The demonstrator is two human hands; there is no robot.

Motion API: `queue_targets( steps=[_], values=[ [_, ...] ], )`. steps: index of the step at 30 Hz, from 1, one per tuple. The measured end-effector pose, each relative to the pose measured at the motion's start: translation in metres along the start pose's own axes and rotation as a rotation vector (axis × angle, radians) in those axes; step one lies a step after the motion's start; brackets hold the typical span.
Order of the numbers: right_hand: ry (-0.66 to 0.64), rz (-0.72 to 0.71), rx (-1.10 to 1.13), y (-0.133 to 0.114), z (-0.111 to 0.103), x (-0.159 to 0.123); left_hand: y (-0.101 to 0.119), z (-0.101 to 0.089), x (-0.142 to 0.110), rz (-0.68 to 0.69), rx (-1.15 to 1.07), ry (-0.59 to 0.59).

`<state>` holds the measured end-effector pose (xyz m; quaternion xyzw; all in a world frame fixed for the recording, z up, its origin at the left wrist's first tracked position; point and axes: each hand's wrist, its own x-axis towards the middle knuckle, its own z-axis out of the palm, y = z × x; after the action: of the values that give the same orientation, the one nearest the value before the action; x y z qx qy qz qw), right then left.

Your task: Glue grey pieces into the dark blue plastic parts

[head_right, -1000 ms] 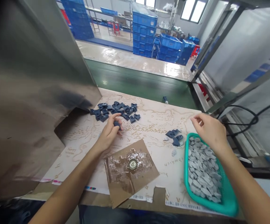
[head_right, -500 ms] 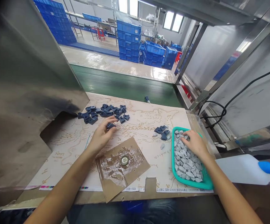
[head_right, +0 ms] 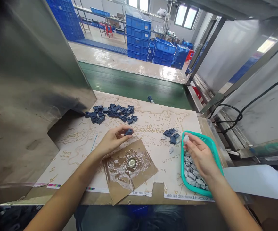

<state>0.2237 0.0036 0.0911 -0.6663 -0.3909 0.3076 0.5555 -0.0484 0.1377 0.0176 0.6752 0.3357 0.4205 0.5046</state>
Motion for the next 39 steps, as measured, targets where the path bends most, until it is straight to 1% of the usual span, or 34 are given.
queue_targets(
  steps=[2,5,7,9,12,15,17,23,27,30,32,34,36,39],
  values=[
    [-0.108,0.025,0.05,-0.003,0.018,-0.014,0.004,0.0,0.0,0.014,0.014,-0.05],
    [-0.271,-0.057,-0.036,0.002,0.052,-0.033,0.008,0.001,0.0,0.043,-0.022,-0.131],
    [-0.323,-0.138,-0.087,0.012,0.076,-0.042,0.009,0.002,0.0,0.058,-0.055,-0.168],
    [-0.355,-0.179,-0.092,0.024,0.096,-0.046,0.011,0.002,0.0,0.054,-0.083,-0.193],
    [-0.388,-0.205,-0.132,0.038,0.115,-0.044,0.017,0.002,-0.001,0.01,-0.098,-0.229],
    [-0.402,-0.29,-0.233,0.044,0.12,-0.042,0.024,0.0,-0.002,-0.038,-0.08,-0.267],
    [-0.409,-0.358,-0.275,0.045,0.119,-0.042,0.026,0.0,-0.001,-0.043,-0.073,-0.284],
    [-0.448,-0.527,-0.309,0.048,0.119,-0.043,0.02,-0.001,0.0,-0.016,-0.065,-0.288],
    [-0.473,-0.596,-0.31,0.049,0.12,-0.041,0.02,-0.001,0.001,-0.015,-0.038,-0.285],
    [-0.49,-0.618,-0.301,0.048,0.121,-0.041,0.02,-0.001,0.002,-0.012,-0.03,-0.28],
    [-0.507,-0.598,-0.29,0.047,0.121,-0.041,0.019,-0.001,0.002,-0.012,-0.03,-0.278],
    [-0.504,-0.521,-0.246,0.043,0.12,-0.041,0.019,-0.001,0.002,-0.013,-0.033,-0.276],
    [-0.451,-0.382,-0.13,0.037,0.117,-0.04,0.02,0.0,0.002,-0.014,-0.03,-0.272],
    [-0.34,-0.156,0.131,0.022,0.114,-0.034,0.025,0.002,0.0,-0.036,-0.011,-0.265]
  ],
)
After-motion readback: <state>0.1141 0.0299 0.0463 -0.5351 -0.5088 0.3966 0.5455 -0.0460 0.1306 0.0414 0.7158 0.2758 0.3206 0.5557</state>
